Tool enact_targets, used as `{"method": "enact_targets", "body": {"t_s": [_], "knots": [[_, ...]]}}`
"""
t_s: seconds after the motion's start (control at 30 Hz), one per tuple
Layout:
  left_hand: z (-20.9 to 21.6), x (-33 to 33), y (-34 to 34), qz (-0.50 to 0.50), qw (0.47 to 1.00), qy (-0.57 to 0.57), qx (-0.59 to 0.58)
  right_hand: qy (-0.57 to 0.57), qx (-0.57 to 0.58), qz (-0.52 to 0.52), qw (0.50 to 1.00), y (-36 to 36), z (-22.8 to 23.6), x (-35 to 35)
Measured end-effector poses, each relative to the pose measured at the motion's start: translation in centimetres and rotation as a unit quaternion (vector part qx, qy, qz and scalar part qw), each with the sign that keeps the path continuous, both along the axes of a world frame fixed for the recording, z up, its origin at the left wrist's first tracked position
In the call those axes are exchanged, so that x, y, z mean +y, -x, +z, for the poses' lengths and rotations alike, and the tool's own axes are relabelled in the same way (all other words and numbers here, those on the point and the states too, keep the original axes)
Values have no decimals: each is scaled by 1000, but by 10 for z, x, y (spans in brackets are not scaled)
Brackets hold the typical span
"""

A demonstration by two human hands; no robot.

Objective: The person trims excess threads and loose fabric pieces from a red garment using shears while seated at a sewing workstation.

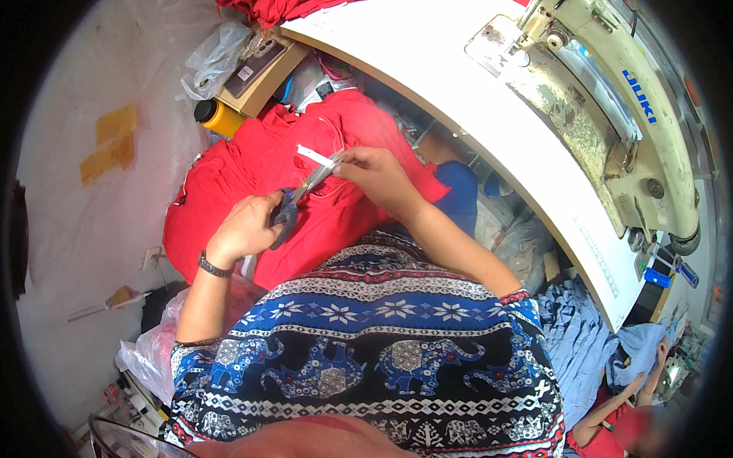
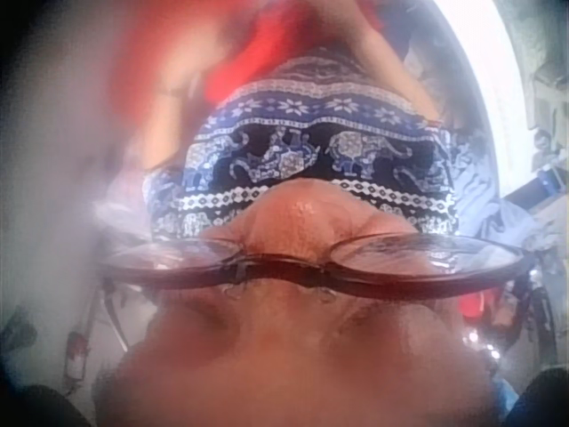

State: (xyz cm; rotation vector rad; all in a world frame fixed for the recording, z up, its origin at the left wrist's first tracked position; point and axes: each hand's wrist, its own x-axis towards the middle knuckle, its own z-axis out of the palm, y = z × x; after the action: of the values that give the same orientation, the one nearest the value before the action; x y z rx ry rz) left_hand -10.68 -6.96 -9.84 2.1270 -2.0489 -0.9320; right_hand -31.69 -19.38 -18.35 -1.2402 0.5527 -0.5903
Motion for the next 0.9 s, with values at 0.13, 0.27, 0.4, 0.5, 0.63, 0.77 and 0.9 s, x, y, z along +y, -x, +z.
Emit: {"method": "enact_targets", "body": {"t_s": [0.13,0.27,0.4,0.5,0.63,0.77,0.9], "knots": [[-1,4,-2,-11,1000,17,-7,9,4,9,1000,-2,-1,0],[-1,6,-8,-1,1000,-6,5,12,22,10,1000,-2,2,1],[-3,9,-11,30,999,-1,33,-5,15,2,1000,-3,0,4],[-11,13,-13,121,983,103,95,-102,-27,-33,994,-8,-2,1],[-38,19,-11,211,968,85,109,-70,17,44,996,-5,-20,-12],[-67,22,10,267,959,90,21,410,152,58,898,-12,-40,-21],[-69,30,-17,302,910,144,246,444,176,36,878,-11,-41,-35]]}}
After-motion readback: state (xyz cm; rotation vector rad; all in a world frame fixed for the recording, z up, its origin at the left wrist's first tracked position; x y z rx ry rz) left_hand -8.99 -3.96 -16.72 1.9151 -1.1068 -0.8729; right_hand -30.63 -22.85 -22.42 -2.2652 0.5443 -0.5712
